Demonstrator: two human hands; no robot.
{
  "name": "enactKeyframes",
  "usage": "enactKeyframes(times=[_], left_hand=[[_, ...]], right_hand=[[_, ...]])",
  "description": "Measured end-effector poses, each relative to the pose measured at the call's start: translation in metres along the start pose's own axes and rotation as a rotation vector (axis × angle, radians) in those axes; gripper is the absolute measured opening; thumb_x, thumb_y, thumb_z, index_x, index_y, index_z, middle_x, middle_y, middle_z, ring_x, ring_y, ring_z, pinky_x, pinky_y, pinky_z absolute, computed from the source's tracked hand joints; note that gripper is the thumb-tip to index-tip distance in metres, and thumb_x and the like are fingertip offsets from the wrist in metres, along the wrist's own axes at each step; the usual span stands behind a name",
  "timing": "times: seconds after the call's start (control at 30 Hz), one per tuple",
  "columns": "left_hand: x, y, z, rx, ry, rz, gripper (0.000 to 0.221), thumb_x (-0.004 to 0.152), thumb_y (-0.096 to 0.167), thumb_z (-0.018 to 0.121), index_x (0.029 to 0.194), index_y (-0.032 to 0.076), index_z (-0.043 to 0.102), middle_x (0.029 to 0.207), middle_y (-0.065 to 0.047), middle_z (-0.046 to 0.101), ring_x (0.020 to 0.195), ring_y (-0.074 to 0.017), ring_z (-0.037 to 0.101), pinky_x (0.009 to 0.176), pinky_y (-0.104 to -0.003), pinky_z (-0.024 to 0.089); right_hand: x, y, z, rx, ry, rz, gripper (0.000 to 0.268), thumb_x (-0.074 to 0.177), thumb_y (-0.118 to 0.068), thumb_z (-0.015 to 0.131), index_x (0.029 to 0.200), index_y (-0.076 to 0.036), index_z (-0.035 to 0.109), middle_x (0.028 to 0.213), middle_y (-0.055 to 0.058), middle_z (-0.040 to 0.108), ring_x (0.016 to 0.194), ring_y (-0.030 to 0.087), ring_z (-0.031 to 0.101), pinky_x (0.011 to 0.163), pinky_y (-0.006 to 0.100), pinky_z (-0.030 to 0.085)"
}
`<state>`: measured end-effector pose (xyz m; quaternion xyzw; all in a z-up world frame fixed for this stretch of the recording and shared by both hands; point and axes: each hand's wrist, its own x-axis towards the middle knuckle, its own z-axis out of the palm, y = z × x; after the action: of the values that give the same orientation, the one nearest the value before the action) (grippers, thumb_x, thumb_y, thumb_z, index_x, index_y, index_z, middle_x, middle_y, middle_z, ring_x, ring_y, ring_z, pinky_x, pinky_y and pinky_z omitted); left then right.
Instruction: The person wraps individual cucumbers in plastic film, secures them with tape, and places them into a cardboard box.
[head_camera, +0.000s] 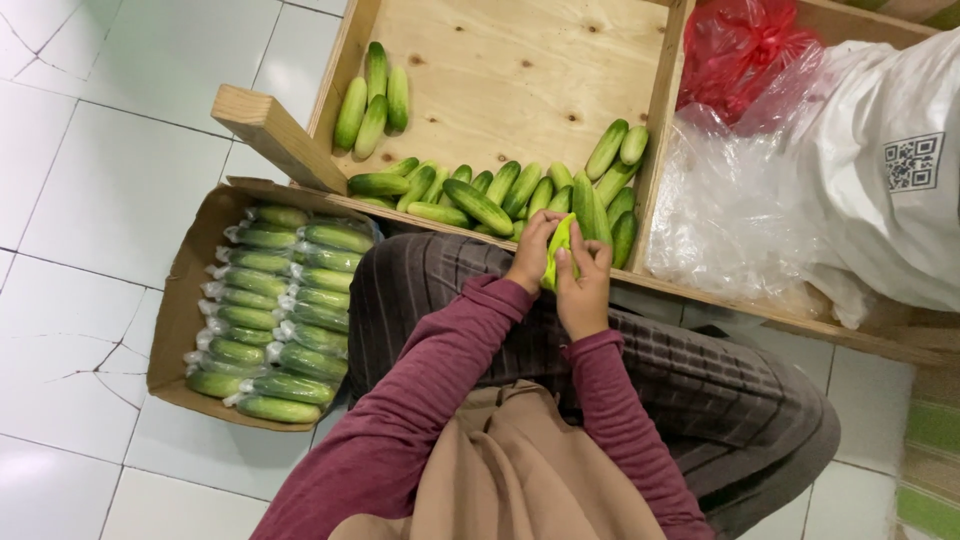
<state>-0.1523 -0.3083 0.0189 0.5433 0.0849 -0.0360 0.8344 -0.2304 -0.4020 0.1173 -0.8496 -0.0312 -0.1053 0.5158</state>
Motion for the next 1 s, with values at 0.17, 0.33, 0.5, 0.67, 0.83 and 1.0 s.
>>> enactKeyframes(times=[0.17, 0.33, 0.5, 0.67, 0.83, 1.0], left_hand=[[0.007, 0.015, -0.001, -0.167, 0.111, -0.089, 0.025, 0.099, 0.024, 0.059, 0.110, 0.008, 0.074, 0.100, -0.003, 0.066, 0.095, -0.0153, 0.060, 0.095, -0.035, 0.050], [0.022, -0.046, -0.010, -0.191, 0.049, -0.125, 0.016, 0.099, 0.025, 0.064, 0.103, 0.010, 0.067, 0.093, -0.003, 0.061, 0.091, -0.0136, 0.060, 0.088, -0.032, 0.051], [0.001, -0.013, 0.007, -0.257, -0.089, -0.218, 0.018, 0.100, 0.027, 0.062, 0.105, 0.009, 0.063, 0.090, -0.004, 0.065, 0.082, -0.0139, 0.064, 0.076, -0.030, 0.054], [-0.003, 0.014, 0.008, -0.288, 0.021, -0.192, 0.014, 0.097, 0.024, 0.065, 0.103, 0.011, 0.062, 0.088, -0.004, 0.068, 0.083, -0.0119, 0.064, 0.075, -0.027, 0.054], [0.003, 0.016, 0.001, -0.224, 0.157, -0.113, 0.014, 0.092, 0.019, 0.070, 0.102, 0.010, 0.066, 0.083, -0.003, 0.069, 0.080, -0.0089, 0.064, 0.072, -0.025, 0.055], [-0.002, 0.029, 0.012, -0.353, 0.114, -0.160, 0.026, 0.093, 0.015, 0.074, 0.113, 0.007, 0.060, 0.098, -0.015, 0.076, 0.084, -0.0159, 0.073, 0.077, -0.030, 0.060]], right_hand=[[-0.020, -0.020, 0.010, -0.002, -0.009, -0.080, 0.049, 0.102, -0.012, 0.067, 0.150, -0.017, 0.058, 0.114, 0.013, 0.049, 0.107, 0.029, 0.058, 0.099, 0.042, 0.048], [-0.008, 0.004, 0.001, -0.044, 0.006, -0.043, 0.050, 0.103, -0.013, 0.065, 0.151, -0.017, 0.056, 0.115, 0.013, 0.048, 0.114, 0.029, 0.056, 0.104, 0.043, 0.044], [0.018, 0.004, -0.017, 0.081, 0.036, 0.089, 0.041, 0.111, -0.021, 0.056, 0.152, -0.016, 0.055, 0.113, 0.006, 0.048, 0.112, 0.016, 0.052, 0.102, 0.038, 0.040], [-0.002, -0.003, -0.001, 0.033, 0.013, 0.076, 0.048, 0.108, -0.019, 0.060, 0.155, -0.016, 0.050, 0.115, 0.012, 0.052, 0.116, 0.024, 0.056, 0.104, 0.041, 0.042], [-0.018, -0.016, 0.007, 0.063, 0.001, 0.069, 0.048, 0.105, -0.015, 0.063, 0.152, -0.020, 0.054, 0.117, 0.011, 0.053, 0.110, 0.025, 0.058, 0.103, 0.044, 0.044], [-0.011, -0.006, 0.002, 0.052, 0.015, 0.107, 0.049, 0.105, -0.013, 0.063, 0.152, -0.018, 0.054, 0.118, 0.013, 0.055, 0.112, 0.025, 0.060, 0.103, 0.044, 0.045]])
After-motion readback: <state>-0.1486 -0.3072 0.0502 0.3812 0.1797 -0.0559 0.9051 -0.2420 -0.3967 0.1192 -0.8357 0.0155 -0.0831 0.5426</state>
